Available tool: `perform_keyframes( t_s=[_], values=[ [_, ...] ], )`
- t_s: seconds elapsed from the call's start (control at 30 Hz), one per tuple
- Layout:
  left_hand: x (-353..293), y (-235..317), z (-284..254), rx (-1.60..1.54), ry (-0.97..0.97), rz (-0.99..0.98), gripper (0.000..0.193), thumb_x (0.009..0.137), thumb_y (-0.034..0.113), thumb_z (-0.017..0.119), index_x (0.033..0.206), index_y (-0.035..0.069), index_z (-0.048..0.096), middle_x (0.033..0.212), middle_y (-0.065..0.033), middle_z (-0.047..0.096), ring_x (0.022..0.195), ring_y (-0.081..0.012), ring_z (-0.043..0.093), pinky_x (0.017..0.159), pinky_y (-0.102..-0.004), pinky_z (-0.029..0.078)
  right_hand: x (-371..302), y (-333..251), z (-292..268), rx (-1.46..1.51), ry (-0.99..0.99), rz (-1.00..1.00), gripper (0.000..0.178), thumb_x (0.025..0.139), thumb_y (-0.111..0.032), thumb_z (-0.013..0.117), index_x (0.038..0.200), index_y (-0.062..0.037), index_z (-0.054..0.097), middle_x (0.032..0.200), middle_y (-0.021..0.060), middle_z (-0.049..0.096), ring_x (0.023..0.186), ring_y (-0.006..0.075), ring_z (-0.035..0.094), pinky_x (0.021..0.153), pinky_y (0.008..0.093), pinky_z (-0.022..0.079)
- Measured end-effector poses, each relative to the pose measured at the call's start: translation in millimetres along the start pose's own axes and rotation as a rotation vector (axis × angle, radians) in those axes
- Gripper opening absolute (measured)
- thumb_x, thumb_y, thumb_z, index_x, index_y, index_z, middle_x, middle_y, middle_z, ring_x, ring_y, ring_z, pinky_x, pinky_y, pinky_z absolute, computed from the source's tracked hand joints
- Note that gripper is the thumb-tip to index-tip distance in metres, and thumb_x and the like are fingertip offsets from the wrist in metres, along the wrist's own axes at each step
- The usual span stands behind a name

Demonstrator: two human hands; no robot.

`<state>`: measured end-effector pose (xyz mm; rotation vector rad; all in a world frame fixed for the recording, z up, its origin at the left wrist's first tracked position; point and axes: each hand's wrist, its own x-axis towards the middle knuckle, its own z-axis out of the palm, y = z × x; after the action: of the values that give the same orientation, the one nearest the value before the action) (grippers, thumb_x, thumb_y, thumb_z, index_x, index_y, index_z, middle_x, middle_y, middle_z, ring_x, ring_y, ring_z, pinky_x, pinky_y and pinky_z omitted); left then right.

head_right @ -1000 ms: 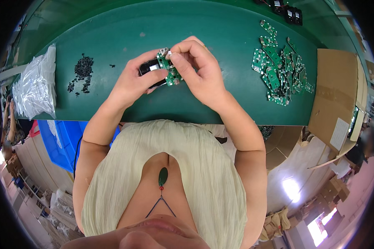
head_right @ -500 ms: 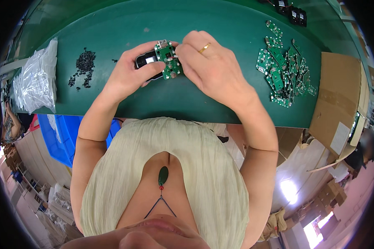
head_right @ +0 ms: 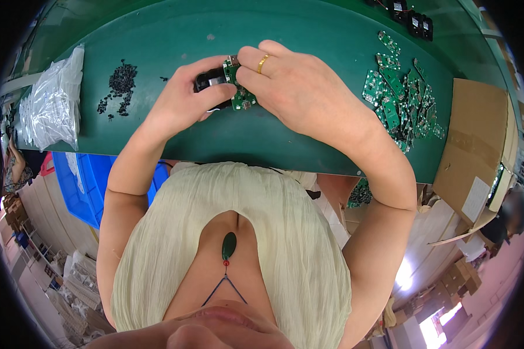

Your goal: The person picks up white plastic pieces and black components, inserting a component into each piece before placing them on the table. Then, the person fits a green circuit board into a black casing and connects a wire.

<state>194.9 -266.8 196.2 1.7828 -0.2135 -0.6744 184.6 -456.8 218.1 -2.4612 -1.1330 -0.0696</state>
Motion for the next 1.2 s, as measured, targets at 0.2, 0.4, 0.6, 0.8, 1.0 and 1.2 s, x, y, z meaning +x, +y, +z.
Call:
perform_keyframes(
  t_s=[0.2, 0.4, 0.6, 0.8, 1.0, 1.2],
  values=[
    [1.4, 1.8, 0.6, 0.039, -0.007, -0.028, 0.04, 0.075, 0.017, 0.062, 0.11, 0.002, 0.054, 0.064, 0.0016, 0.054, 0.045, -0.0035, 0.042, 0.04, -0.0191, 0.033, 1.7, -0.5, -2.3, -0.056, -0.044, -0.007, 0.021, 0.062, -0.006, 0.061, 0.081, -0.0026, 0.052, 0.086, 0.0045, 0.048, 0.079, 0.021, 0.048, 0.06, 0.0304, 0.047],
    [2.8, 0.6, 0.0, 0.038, -0.006, -0.004, 0.039, 0.075, 0.018, 0.061, 0.11, 0.002, 0.054, 0.062, 0.0022, 0.052, 0.045, -0.0035, 0.041, 0.04, -0.019, 0.033, 3.0, -0.5, -3.2, -0.061, -0.07, -0.02, 0.021, 0.062, -0.006, 0.06, 0.081, -0.0022, 0.053, 0.087, 0.0049, 0.049, 0.081, 0.0212, 0.048, 0.062, 0.0302, 0.047],
    [4.4, 0.2, -0.7, 0.049, -0.017, -0.005, 0.037, 0.075, 0.018, 0.061, 0.109, 0.003, 0.055, 0.062, 0.0024, 0.052, 0.045, -0.003, 0.041, 0.04, -0.0188, 0.032, 4.0, -0.4, -3.3, -0.071, -0.072, -0.023, 0.021, 0.063, -0.006, 0.06, 0.082, -0.0021, 0.053, 0.088, 0.0053, 0.049, 0.081, 0.0214, 0.048, 0.063, 0.0302, 0.047],
    [5.1, -1.4, -1.0, 0.036, -0.024, 0.009, 0.037, 0.075, 0.017, 0.06, 0.109, 0.003, 0.054, 0.063, 0.0022, 0.053, 0.045, -0.0033, 0.041, 0.04, -0.019, 0.032, 5.7, 0.0, -3.5, -0.066, -0.087, -0.026, 0.021, 0.063, -0.005, 0.059, 0.083, -0.0019, 0.052, 0.087, 0.0054, 0.048, 0.081, 0.0213, 0.048, 0.062, 0.03, 0.047],
    [5.6, 0.9, 0.4, 0.071, -0.032, 0.031, 0.037, 0.075, 0.017, 0.06, 0.109, 0.003, 0.054, 0.063, 0.0019, 0.053, 0.045, -0.0037, 0.041, 0.04, -0.0198, 0.033, 5.8, -2.5, -5.0, -0.101, -0.113, -0.013, 0.021, 0.063, -0.005, 0.059, 0.083, -0.002, 0.053, 0.087, 0.0056, 0.048, 0.081, 0.0208, 0.049, 0.062, 0.0296, 0.047],
    [3.0, 6.7, 0.8, 0.091, -0.022, -0.04, 0.035, 0.07, 0.018, 0.056, 0.1, 0.001, 0.058, 0.069, -0.0082, 0.058, 0.06, -0.0144, 0.052, 0.057, -0.0261, 0.043, 6.1, -4.6, 3.2, -0.149, -0.087, -0.027, 0.019, 0.064, -0.007, 0.058, 0.081, 0.001, 0.053, 0.086, 0.0084, 0.048, 0.08, 0.0199, 0.05, 0.057, 0.028, 0.049]
  ],
)
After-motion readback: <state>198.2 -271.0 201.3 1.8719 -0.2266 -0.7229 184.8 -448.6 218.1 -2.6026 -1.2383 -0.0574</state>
